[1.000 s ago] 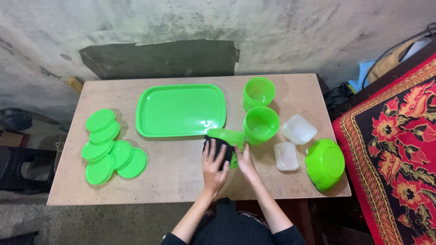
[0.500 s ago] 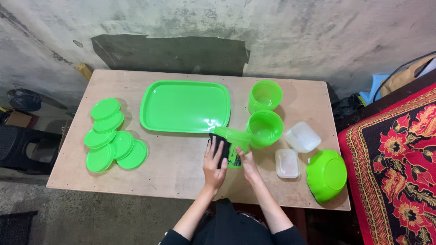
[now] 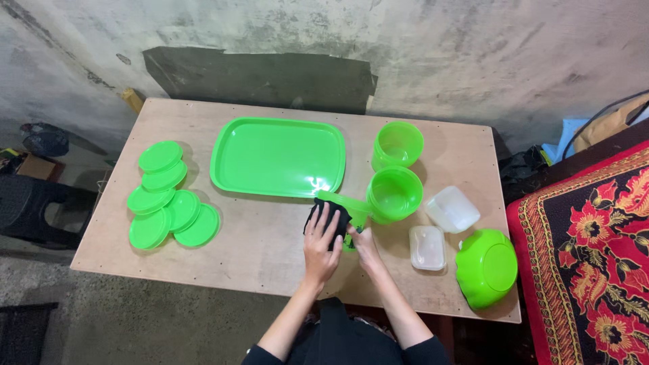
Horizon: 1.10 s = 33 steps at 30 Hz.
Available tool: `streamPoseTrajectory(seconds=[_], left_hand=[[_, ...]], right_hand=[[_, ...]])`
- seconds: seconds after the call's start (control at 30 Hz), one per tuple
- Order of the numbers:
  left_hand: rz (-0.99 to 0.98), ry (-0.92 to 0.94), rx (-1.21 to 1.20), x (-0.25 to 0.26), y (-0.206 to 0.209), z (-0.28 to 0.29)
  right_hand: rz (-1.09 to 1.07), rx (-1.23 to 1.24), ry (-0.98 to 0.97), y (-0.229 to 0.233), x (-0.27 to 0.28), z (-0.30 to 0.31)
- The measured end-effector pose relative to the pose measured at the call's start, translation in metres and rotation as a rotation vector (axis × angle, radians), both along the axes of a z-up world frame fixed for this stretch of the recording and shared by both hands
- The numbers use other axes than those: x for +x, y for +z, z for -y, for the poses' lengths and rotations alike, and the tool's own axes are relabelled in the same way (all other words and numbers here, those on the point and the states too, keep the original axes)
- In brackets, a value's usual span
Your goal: The person wipes a green plastic tray and several green plastic cups with a black cloth. They wipe the tray's top and bottom surfaces, then handle each cup individually, wiping the exterior and interior before placing them on the tray.
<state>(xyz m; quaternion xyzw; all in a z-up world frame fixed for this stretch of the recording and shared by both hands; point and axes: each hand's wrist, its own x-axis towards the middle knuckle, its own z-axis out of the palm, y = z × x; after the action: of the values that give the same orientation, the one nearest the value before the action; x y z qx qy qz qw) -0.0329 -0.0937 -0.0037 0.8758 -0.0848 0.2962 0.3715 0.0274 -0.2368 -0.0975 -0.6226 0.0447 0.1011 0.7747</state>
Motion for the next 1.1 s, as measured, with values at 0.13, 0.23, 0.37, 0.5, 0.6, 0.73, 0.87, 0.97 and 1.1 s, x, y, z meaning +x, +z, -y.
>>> streamPoseTrajectory(seconds=[0.13,0.23,0.37,0.5,0.6,0.73,0.87,0.97,1.1], left_hand=[[-0.184,-0.057,-0.536,0.016,-0.011,-0.021],[-0.361,-0.013,-0.775,0.014,-0.016,-0.02],[-0.122,0.036,-0.217,-0.001,-0.009,-0.014],[-0.181,0.094,-0.244,0.006,-0.002,-0.03],[-0.221,0.138,-0.397,0.011,-0.003,-0.042],[-0.11,0.118,-0.296,0.003,-0.003,-0.046],[-0.084,0.068,-0.249,0.0,0.004,-0.063],[-0.156,0.121,-0.439,0.009,0.008,-0.084],[-0.166,0.166,-0.41,0.005,0.007,-0.093]], right_hand=[[-0.089,0.127,0.032,-0.012,-0.005,0.006],[-0.15,0.156,0.06,-0.017,-0.002,0.004],[-0.101,0.165,0.041,-0.021,0.0,-0.001],[-0.218,0.31,0.095,-0.027,-0.001,-0.008],[-0.147,0.264,0.128,-0.028,0.0,-0.017],[-0.157,0.235,0.101,-0.022,0.006,-0.035],[-0.223,0.267,0.135,-0.007,0.009,-0.057],[-0.18,0.172,0.166,0.011,0.005,-0.069],[-0.055,0.055,0.149,0.036,0.008,-0.088]])
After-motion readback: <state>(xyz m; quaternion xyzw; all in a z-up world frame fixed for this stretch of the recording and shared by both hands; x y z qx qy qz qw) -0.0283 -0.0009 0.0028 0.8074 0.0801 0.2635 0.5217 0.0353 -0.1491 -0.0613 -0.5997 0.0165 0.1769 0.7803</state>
